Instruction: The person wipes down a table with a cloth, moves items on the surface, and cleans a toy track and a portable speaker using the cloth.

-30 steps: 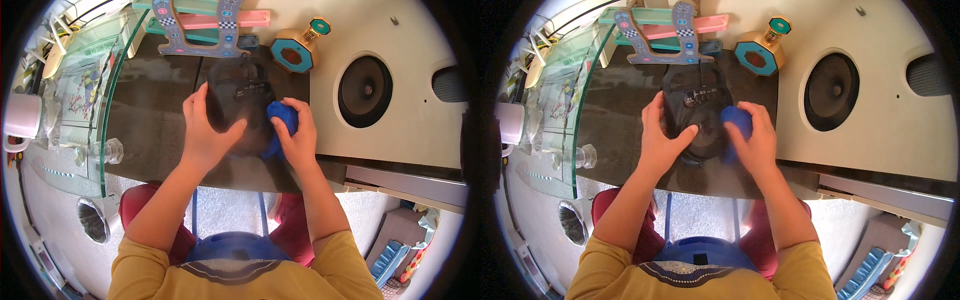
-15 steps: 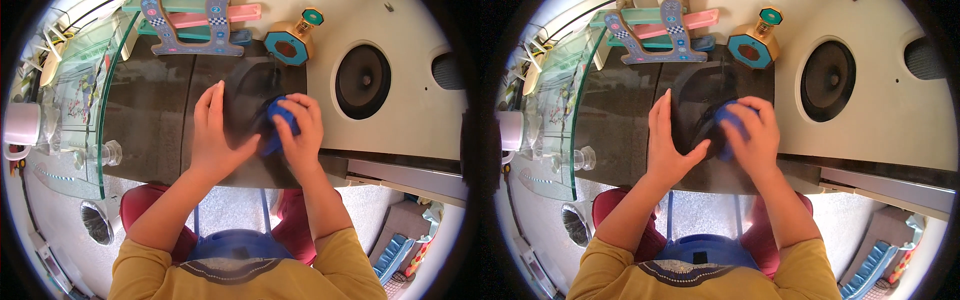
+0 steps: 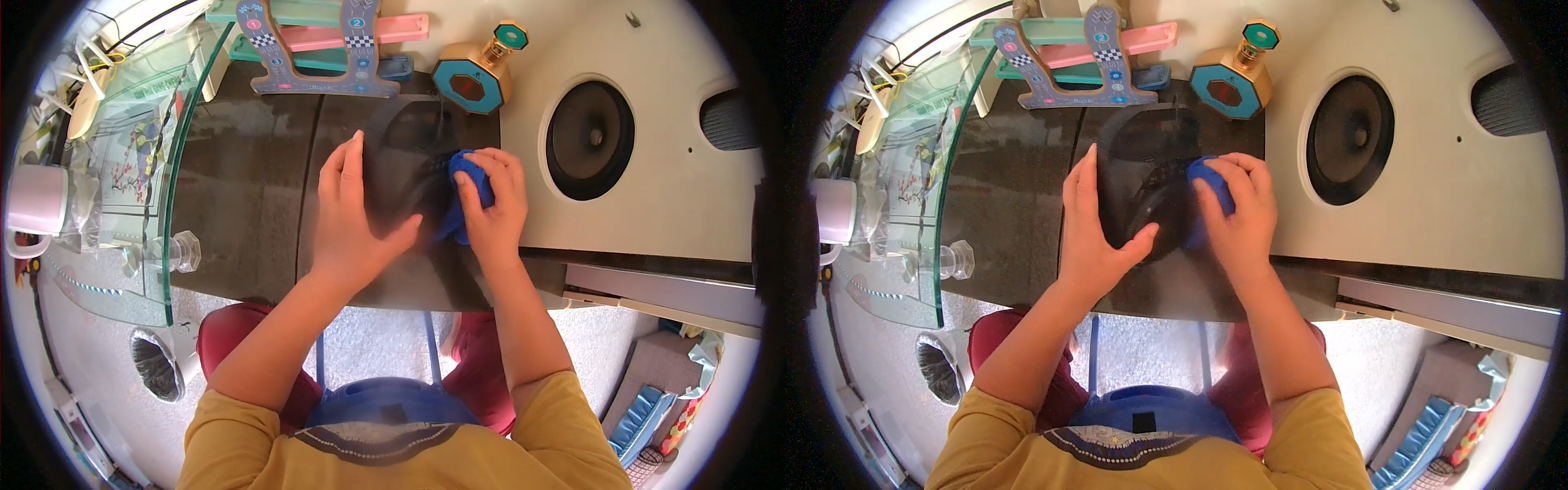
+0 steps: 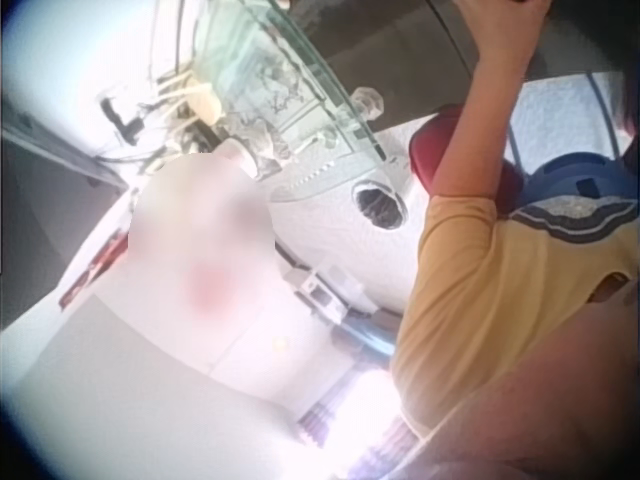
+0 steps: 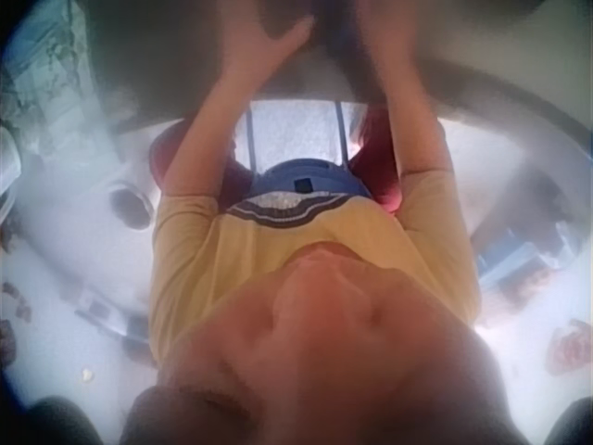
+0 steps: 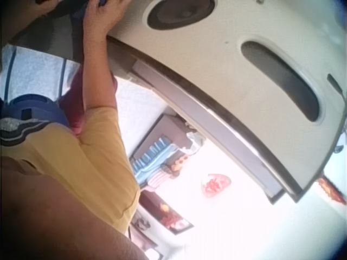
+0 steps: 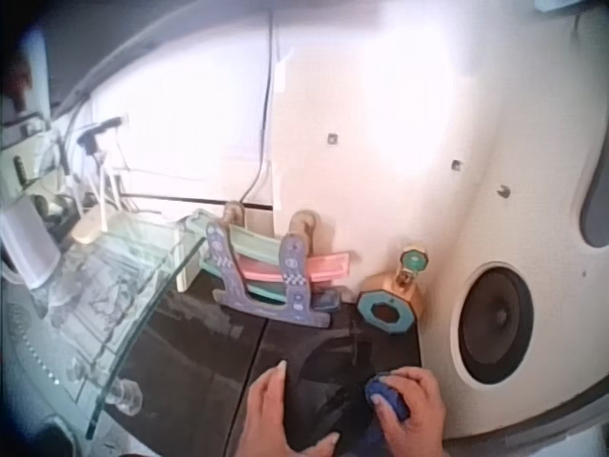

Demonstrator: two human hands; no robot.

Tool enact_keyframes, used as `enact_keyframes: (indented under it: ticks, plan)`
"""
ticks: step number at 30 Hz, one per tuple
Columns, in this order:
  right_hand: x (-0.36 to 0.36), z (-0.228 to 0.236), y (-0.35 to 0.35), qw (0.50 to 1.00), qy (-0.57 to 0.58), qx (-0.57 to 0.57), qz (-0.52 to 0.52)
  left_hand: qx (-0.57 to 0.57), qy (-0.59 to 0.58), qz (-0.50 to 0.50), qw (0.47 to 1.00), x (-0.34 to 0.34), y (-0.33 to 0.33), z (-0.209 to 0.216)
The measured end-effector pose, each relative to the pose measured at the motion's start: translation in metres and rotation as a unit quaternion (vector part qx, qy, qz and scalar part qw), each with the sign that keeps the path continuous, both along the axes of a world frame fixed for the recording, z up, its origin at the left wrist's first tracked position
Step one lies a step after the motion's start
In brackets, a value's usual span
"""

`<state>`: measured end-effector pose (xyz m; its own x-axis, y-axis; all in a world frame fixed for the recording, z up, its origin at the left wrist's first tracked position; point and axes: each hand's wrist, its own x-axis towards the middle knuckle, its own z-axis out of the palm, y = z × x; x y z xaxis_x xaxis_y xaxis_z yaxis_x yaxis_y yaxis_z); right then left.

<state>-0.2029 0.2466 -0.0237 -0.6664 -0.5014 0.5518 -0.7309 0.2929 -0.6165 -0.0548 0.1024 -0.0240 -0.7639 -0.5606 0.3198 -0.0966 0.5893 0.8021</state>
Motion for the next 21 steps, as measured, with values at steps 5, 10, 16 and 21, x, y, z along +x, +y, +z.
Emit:
enact_keyframes:
  ticks: [5,10,16,21]
  plan:
    - [0.016,0.021,-0.006,0.992,0.103,-0.002,0.079,-0.011,0.013,0.0,1.0,-0.003,0.002,0.001]
    - [-0.002,0.008,-0.004,1.0,0.015,-0.014,-0.002,-0.019,-0.003,-0.013,1.0,-0.003,0.001,0.003]
    - [0.009,0.016,-0.004,0.996,0.084,-0.005,0.036,-0.039,-0.009,-0.014,0.999,-0.002,0.001,0.002]
    - [-0.007,0.004,-0.003,1.0,0.008,0.015,-0.012,-0.007,0.003,-0.009,1.0,-0.001,-0.004,0.002]
